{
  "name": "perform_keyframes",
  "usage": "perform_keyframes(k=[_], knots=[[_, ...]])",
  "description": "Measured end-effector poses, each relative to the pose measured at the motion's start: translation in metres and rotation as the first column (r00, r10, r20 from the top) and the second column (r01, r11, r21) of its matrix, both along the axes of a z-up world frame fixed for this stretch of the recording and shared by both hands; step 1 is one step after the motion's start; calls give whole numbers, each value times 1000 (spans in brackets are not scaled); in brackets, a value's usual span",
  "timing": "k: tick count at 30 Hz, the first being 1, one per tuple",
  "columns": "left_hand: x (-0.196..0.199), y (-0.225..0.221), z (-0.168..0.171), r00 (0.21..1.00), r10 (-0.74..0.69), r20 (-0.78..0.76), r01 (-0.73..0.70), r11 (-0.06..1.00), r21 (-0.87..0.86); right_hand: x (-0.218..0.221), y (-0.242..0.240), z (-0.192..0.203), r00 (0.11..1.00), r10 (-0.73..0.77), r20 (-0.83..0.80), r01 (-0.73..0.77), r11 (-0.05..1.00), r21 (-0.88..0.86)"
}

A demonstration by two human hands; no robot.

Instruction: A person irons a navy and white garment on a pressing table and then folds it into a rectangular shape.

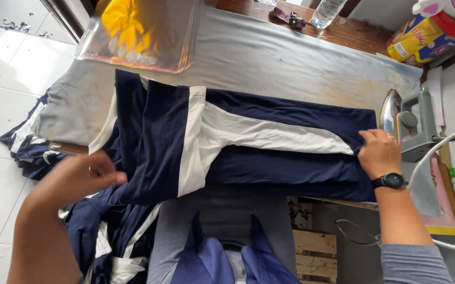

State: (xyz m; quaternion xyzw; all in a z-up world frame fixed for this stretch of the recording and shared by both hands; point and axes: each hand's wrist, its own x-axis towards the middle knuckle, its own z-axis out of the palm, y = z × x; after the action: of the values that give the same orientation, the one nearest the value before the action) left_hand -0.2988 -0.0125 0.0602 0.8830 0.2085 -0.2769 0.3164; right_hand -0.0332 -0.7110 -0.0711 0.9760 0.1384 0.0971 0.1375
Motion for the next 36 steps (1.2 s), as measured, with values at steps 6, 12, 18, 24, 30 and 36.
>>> perform_keyframes(k=[6, 12, 18, 24, 30, 36], knots=[[109, 46, -67, 751, 377, 542, -447, 895, -4, -38, 106, 27, 872, -196, -448, 309, 931, 194], [190, 54, -106, 631, 547, 550, -607, 789, -89, -37, 98, 21, 802, -252, -541, 400, 900, 174], [224, 96, -163, 450, 741, 498, -735, 624, -265, -37, 99, 20, 803, -265, -533, 406, 899, 165], [204, 111, -147, 347, 938, 15, -576, 226, -785, -36, 99, 20, 801, -271, -535, 419, 890, 178], [213, 86, -96, 508, 800, 320, -644, 599, -476, -36, 98, 18, 805, -262, -532, 411, 894, 181], [215, 104, -97, 626, 638, 449, -615, 758, -219, -35, 98, 19, 799, -274, -535, 427, 885, 184]])
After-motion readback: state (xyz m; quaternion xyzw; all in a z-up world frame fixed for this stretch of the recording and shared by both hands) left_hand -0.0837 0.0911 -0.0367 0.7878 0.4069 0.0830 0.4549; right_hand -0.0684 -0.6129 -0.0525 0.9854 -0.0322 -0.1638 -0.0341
